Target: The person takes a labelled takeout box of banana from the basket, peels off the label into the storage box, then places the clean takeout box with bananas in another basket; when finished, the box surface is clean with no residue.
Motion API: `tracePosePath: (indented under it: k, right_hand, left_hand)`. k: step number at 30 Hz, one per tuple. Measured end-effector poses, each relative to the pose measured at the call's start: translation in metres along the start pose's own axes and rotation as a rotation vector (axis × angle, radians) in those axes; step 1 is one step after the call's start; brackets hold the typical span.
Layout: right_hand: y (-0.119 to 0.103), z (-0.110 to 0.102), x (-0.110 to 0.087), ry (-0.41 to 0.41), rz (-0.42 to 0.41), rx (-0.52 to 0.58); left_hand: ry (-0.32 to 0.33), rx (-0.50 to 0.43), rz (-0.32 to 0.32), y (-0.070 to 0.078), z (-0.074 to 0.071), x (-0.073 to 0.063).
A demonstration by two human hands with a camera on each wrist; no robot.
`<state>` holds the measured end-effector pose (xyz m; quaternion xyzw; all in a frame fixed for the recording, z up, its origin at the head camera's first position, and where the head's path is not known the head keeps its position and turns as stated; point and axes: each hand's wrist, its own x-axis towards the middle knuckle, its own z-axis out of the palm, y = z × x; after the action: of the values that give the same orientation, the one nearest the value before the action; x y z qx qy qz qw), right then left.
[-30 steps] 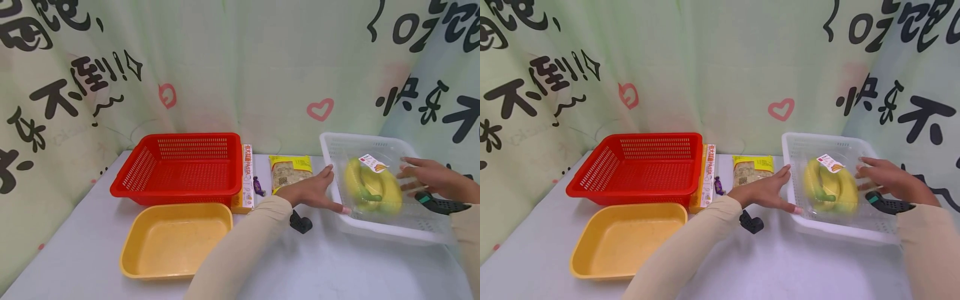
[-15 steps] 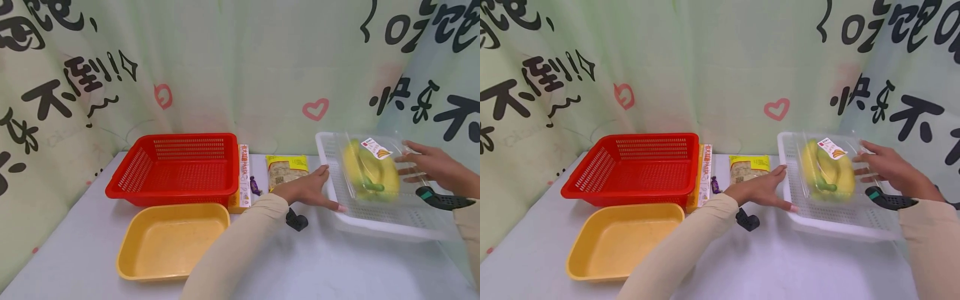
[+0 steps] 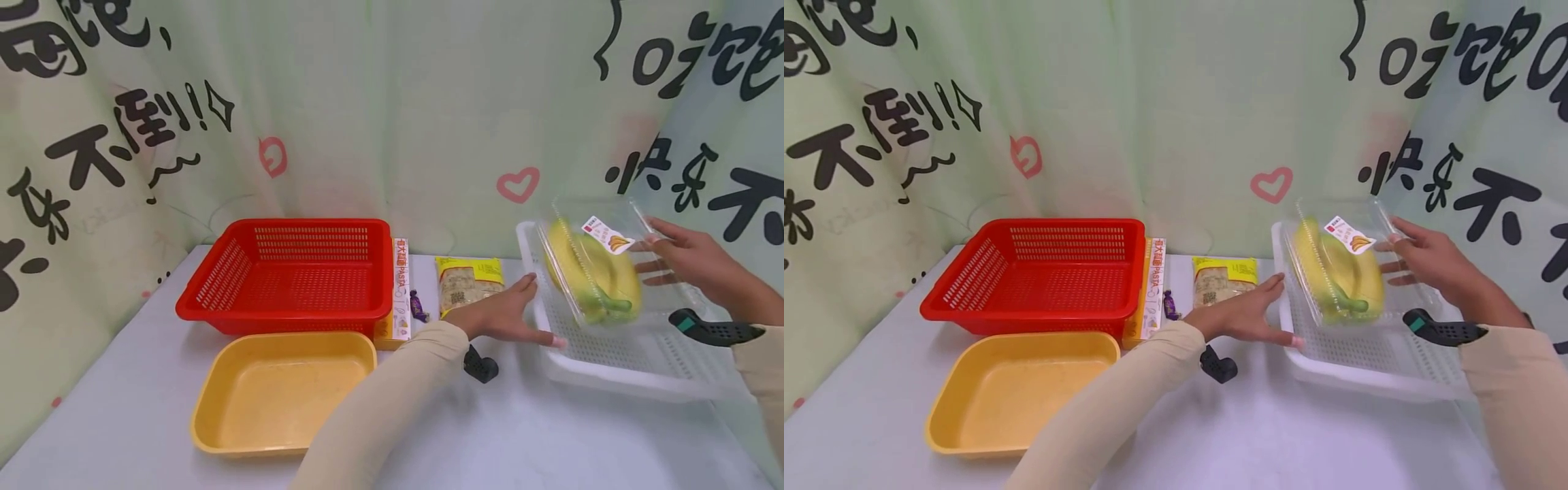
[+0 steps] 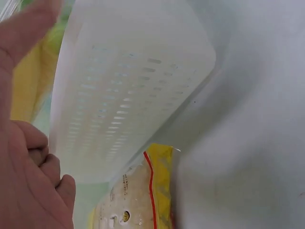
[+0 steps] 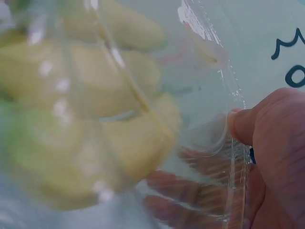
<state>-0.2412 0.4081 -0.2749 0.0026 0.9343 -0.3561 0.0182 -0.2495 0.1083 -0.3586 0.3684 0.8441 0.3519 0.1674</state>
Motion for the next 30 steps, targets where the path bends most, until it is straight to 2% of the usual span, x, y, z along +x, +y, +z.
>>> tracePosePath:
  k: [4,7,11,18,21,27,30]
  right_hand:
    - [-0.009,0.001,0.000,-0.033,-0.043,-0.036]
    - [-0.015,0.002,-0.001,-0.051,-0.077,-0.072]
    - [-0.026,0.007,-0.002,-0.064,-0.137,-0.107]
    - [-0.055,0.015,-0.005,-0.088,-0.241,-0.132]
    - [-0.070,0.020,-0.008,-0.100,-0.289,-0.131]
    - [-0.097,0.037,-0.016,-0.134,-0.413,-0.160]
    - [-0.106,0.044,-0.020,-0.163,-0.465,-0.146]
  left_hand:
    - [0.106,-0.178,0.049,-0.009,-0.011,-0.005]
    - [0.177,-0.207,0.010,-0.014,-0.027,-0.014]
    - [0.242,-0.167,-0.032,-0.017,-0.052,-0.025]
    - [0.332,-0.095,0.022,-0.011,-0.085,-0.042]
    - [0.342,-0.097,0.052,-0.005,-0.096,-0.052]
    - [0.238,-0.028,0.143,0.003,-0.107,-0.076]
    - [0.230,0.001,0.175,0.003,-0.109,-0.087]
